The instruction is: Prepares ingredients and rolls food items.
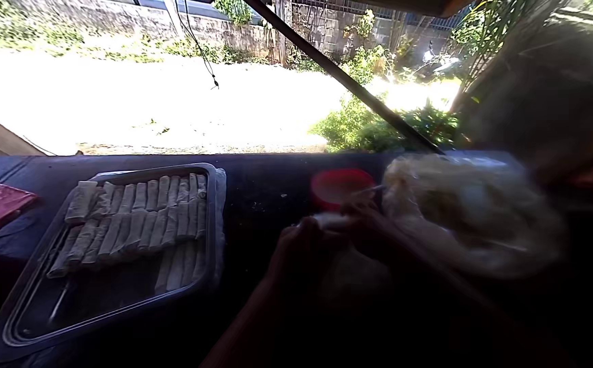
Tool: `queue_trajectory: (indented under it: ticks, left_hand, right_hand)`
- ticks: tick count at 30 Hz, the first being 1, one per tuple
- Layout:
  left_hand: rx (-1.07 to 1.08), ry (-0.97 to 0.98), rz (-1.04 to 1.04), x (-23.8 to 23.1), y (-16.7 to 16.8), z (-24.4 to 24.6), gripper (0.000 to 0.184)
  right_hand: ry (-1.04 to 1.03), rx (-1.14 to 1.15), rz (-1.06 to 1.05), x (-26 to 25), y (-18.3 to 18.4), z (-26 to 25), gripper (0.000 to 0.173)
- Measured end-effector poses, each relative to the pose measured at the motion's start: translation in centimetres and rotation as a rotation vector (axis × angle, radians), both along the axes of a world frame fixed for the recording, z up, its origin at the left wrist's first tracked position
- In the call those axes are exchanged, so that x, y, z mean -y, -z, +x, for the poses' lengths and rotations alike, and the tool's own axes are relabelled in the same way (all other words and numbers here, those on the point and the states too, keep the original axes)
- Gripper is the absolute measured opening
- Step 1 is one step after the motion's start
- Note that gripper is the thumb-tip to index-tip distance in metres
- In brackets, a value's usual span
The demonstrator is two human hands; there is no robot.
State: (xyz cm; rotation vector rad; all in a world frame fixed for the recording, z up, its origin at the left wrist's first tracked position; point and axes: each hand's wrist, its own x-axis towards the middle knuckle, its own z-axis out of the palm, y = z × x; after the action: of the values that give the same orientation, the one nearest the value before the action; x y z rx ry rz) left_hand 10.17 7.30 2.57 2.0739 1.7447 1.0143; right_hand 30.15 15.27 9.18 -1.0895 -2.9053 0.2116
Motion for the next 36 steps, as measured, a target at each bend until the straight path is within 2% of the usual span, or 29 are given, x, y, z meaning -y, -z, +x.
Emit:
queue_trajectory:
  ticks: [2, 5, 7, 10, 12, 14, 15, 17, 20, 22, 24, 27, 31, 34, 36]
  left_hand:
    - [-0.007, 0.012, 0.016, -0.1, 0.1, 0.0, 0.036]
    - [-0.010, 0.008, -0.003, 0.0, -0.1, -0.1, 0.034]
    - [-0.011, 0.001, -0.003, 0.1, -0.1, -0.1, 0.034]
    - [-0.008, -0.004, -0.001, -0.1, 0.0, -0.1, 0.033]
    - [-0.009, 0.001, 0.005, -0.1, 0.1, -0.1, 0.033]
    - [-0.009, 0.012, 0.032, -0.2, 0.5, -0.1, 0.032]
    - [-0.005, 0.013, 0.040, -0.2, 0.6, -0.1, 0.031]
    - [-0.003, 0.008, 0.036, -0.2, 0.5, 0.0, 0.032]
    - [-0.003, 0.007, -0.010, -0.1, 0.0, -0.1, 0.035]
    - [0.010, 0.021, -0.012, -0.2, -0.1, -0.2, 0.039]
    - [0.036, 0.043, 0.004, -0.4, 0.2, -0.5, 0.043]
    - [0.095, 0.083, 0.034, -0.5, 0.6, -0.9, 0.044]
    - [0.091, 0.081, 0.076, 0.0, 0.1, -1.0, 0.046]
    - [-0.030, 0.123, 0.067, 0.1, -1.5, 0.0, 0.039]
    - [-0.092, 0.164, 0.085, -0.2, -1.9, 1.4, 0.024]
  right_hand:
    - [0.067, 0.131, -0.013, -0.6, -0.3, -0.7, 0.032]
    - [0.211, 0.153, 0.094, -1.4, -1.3, -0.1, 0.028]
    - [0.186, 0.078, 0.180, -1.2, -1.5, 0.8, 0.026]
    - [0.084, -0.013, 0.222, -0.3, -1.0, 1.4, 0.035]
    - [0.055, 0.058, 0.163, 0.0, -0.1, 1.5, 0.044]
    - [0.161, 0.175, 0.082, -0.1, 0.4, 1.6, 0.046]
    - [0.243, 0.202, 0.041, -0.4, 0.2, 1.8, 0.042]
    - [0.324, 0.167, 0.070, -0.5, -0.2, 2.4, 0.038]
    - [0.154, -0.155, 0.158, 0.4, 0.2, 3.2, 0.038]
    - [0.012, -0.285, 0.000, 1.3, 0.7, 3.0, 0.032]
    - [-0.040, -0.310, -0.060, 1.4, 2.0, 2.8, 0.024]
    - [-0.048, -0.357, -0.048, 1.0, 3.5, 2.9, 0.024]
    - [-0.066, -0.322, -0.093, 0.3, 3.2, 2.6, 0.024]
    - [-0.062, -0.277, -0.152, 0.0, 2.5, 2.6, 0.023]
    - [-0.008, -0.247, -0.224, 0.3, 1.2, 2.8, 0.024]
